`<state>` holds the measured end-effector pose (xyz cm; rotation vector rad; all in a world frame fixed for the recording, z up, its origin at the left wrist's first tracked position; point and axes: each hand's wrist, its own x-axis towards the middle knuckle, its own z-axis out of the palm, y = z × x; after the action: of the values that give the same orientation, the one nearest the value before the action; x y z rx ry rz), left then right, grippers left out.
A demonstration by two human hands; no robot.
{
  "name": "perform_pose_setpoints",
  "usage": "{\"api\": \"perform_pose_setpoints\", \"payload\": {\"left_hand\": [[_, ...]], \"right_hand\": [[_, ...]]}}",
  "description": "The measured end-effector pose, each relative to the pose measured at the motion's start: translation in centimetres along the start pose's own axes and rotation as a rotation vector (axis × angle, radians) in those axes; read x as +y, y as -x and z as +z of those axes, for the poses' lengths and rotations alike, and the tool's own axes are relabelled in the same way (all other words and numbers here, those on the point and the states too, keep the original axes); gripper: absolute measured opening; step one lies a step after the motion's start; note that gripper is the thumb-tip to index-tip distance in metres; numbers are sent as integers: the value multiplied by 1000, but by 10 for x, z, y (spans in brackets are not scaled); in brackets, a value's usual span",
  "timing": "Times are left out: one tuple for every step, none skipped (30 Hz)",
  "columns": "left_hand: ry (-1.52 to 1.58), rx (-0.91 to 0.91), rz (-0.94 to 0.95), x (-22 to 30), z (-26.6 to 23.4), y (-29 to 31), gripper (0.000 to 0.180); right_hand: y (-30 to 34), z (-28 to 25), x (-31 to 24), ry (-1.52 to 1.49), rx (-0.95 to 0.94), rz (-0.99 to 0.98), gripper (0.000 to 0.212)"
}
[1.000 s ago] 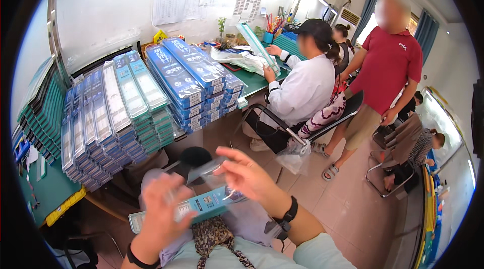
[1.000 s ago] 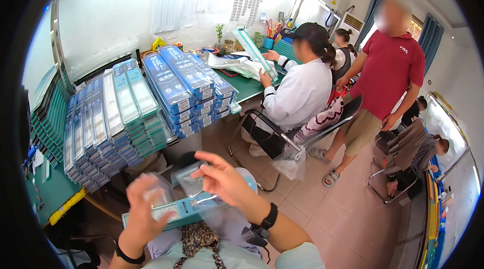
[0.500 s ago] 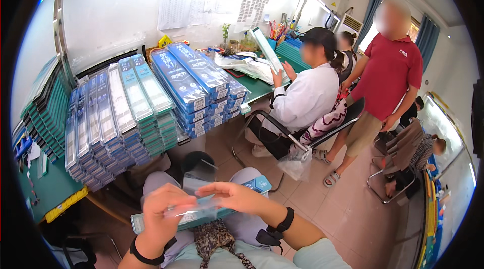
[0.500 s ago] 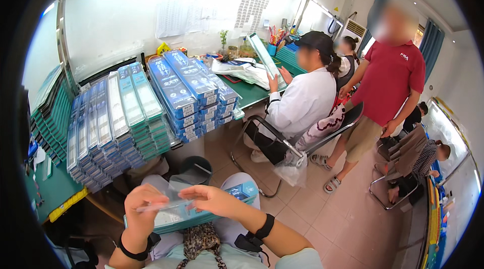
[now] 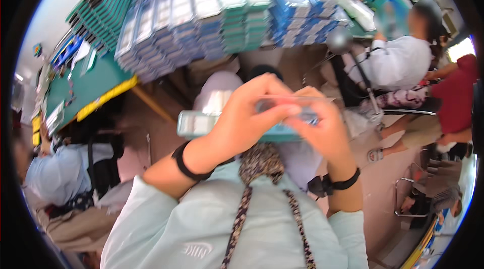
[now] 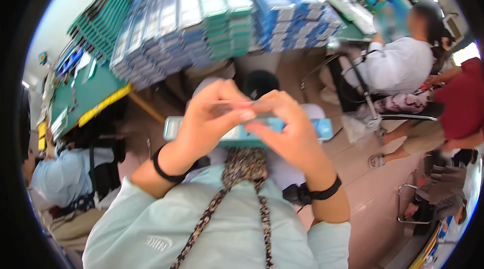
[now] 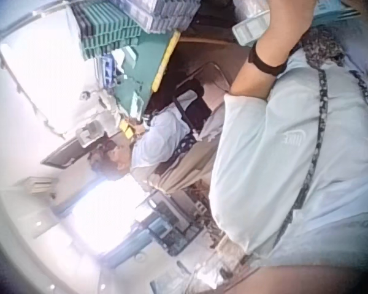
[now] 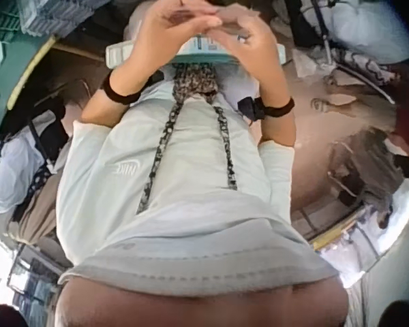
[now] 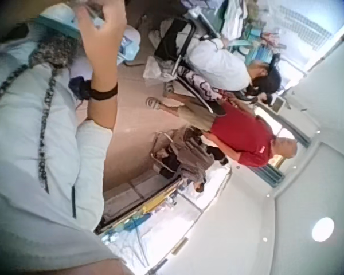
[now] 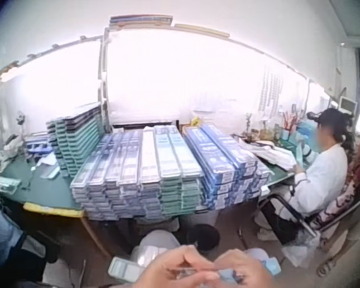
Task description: Manually placing plastic items into individual transparent plastic bags on an assembly line.
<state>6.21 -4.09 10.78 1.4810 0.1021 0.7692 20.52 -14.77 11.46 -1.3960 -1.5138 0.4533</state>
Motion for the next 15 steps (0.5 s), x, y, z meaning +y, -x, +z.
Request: {"api": "perform_pose_setpoints", "payload": {"left_hand": [[7,22,-54,1,3,-1,20],[16,40,-105,1,2,0,25],[14,-4,-126,0,-3,-1,33],[12,2,-144,1,-4,0,33],[15,-2,-139,2,-4,1,36],[19,-9,-133,1,-5,2,39],[50,-27,-112,-6,-8,3,39],[50,-29,-119,-6,-9,3,39],[68,-66,-148,-6,-10,4,33],[85,-102,-175,-6,-11,4,28],[87,-110,-177,-9,-12,5,28],[85,-92,-174,-13,-14,5,23],[83,-74,-169,-16,-15,4,17],[85,-84,-164,-16,-17,3,17],[72,-1,-149,-16,-17,3,14]], "right_hand": [[-2,1,1,-81,25,53,10],[-4,2,6,-87,19,-4,7],[-3,2,3,-130,41,96,7],[-2,2,2,-168,65,196,8],[-2,4,6,-177,64,207,8],[-2,7,10,-228,86,169,8],[-1,9,13,-275,111,128,9],[-2,9,13,-278,115,133,9],[-1,10,13,-312,112,126,7],[-1,9,13,-345,109,116,5],[0,7,14,-342,117,119,5],[1,4,15,-253,77,88,11],[1,1,16,-163,36,56,17],[2,3,17,-155,45,55,17],[3,10,20,-162,98,27,27]]}}
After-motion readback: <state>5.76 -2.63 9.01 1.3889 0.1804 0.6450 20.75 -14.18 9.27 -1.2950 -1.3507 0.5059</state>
